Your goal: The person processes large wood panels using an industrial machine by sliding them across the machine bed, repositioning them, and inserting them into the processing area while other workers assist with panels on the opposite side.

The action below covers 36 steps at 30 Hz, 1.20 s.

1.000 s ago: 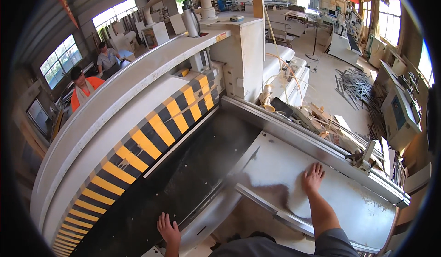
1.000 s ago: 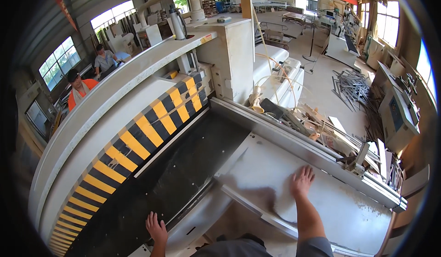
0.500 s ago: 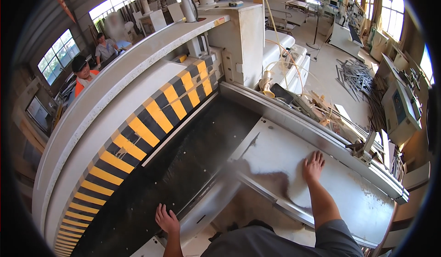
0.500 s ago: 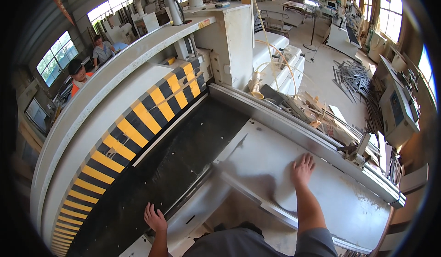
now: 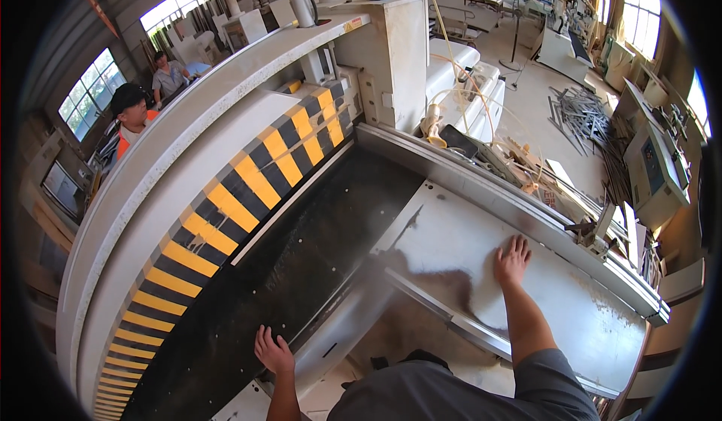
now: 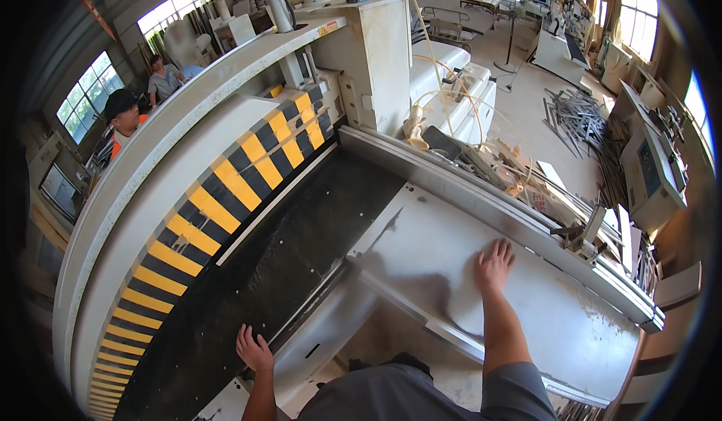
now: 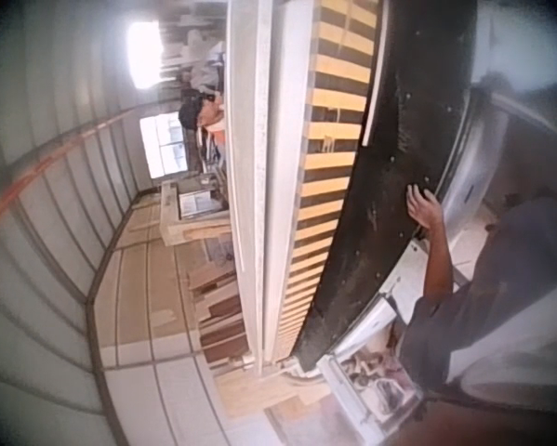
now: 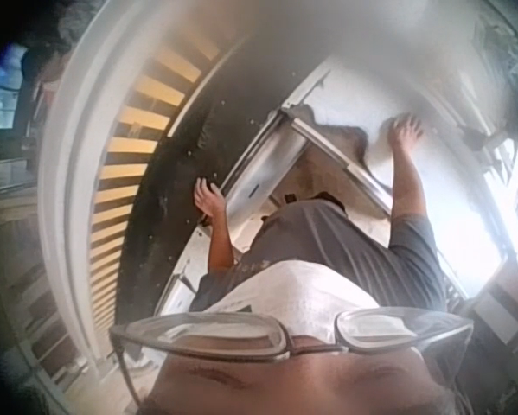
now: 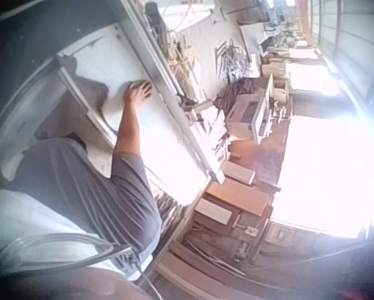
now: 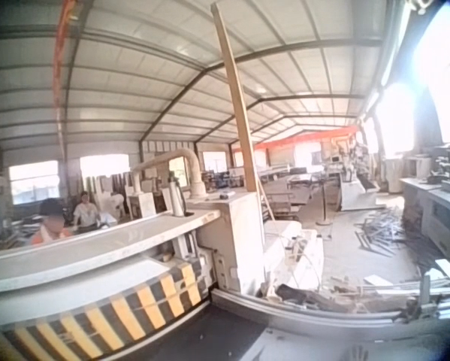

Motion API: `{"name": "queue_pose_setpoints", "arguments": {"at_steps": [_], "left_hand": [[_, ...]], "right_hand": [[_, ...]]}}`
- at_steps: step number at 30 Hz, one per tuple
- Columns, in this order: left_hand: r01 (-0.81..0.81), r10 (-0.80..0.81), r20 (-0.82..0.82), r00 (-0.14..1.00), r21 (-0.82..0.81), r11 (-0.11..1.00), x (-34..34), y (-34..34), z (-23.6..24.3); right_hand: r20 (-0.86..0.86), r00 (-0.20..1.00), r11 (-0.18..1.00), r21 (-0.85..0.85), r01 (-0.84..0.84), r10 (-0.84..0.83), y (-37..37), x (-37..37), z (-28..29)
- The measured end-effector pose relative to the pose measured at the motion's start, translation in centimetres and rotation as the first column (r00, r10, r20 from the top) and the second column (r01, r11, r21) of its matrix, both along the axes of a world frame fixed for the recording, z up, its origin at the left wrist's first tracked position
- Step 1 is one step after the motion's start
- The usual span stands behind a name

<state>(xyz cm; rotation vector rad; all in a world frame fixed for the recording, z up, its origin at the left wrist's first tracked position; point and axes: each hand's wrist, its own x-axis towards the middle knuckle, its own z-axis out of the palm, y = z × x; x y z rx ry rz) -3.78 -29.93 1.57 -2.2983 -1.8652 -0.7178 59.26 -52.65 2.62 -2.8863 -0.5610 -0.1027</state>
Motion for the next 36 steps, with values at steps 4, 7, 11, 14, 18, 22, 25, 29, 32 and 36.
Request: {"name": "queue_pose_setpoints", "arguments": {"at_steps": [4,7,11,14,18,22,25,29,32,36], "left_hand": [[0.005,-0.005,-0.001,1.0,-0.005,1.0,0.0,0.2,-0.3],[-0.01,0.01,-0.015,1.0,-0.023,1.0,0.0,0.1,-0.1],[-0.017,0.017,-0.015,1.0,-0.018,1.0,0.1,0.1,-0.2],[-0.019,0.019,-0.016,1.0,-0.02,1.0,0.1,0.2,-0.1],[-0.02,0.02,-0.018,1.0,-0.02,1.0,0.2,0.2,0.1],[-0.02,0.019,-0.016,1.0,-0.028,0.999,0.1,0.2,1.0],[-0.015,0.014,-0.022,1.0,-0.025,1.0,-0.2,0.4,2.8],[-0.024,0.023,-0.025,0.999,-0.03,0.999,-0.5,0.5,5.3],[-0.023,0.022,-0.029,0.999,-0.027,0.999,-0.6,0.6,6.5],[-0.01,0.009,-0.035,0.999,-0.019,1.0,-0.8,0.8,8.0]], "right_hand": [[0.002,1.0,1.0,0.004,0.002,-0.002,-0.4,0.2,-0.4],[-0.002,1.0,1.0,0.001,0.007,-0.007,-0.3,0.1,-0.4],[0.008,1.0,1.0,0.005,0.0,-0.001,-0.4,0.2,-0.5],[0.006,1.0,1.0,0.002,0.001,-0.001,-0.3,0.2,-0.4],[0.002,1.0,1.0,-0.001,0.003,-0.003,-0.3,0.1,-0.2],[-0.019,1.0,1.0,-0.008,0.011,-0.011,-0.2,-0.1,0.9],[-0.03,1.0,1.0,-0.02,0.009,-0.009,-0.1,-0.4,2.5],[-0.049,0.999,1.0,-0.012,0.011,-0.012,0.1,-0.7,4.7],[-0.045,0.999,1.0,-0.02,0.014,-0.015,0.2,-0.7,5.6],[-0.025,1.0,1.0,-0.018,0.011,-0.011,0.3,-0.9,6.5]]}}
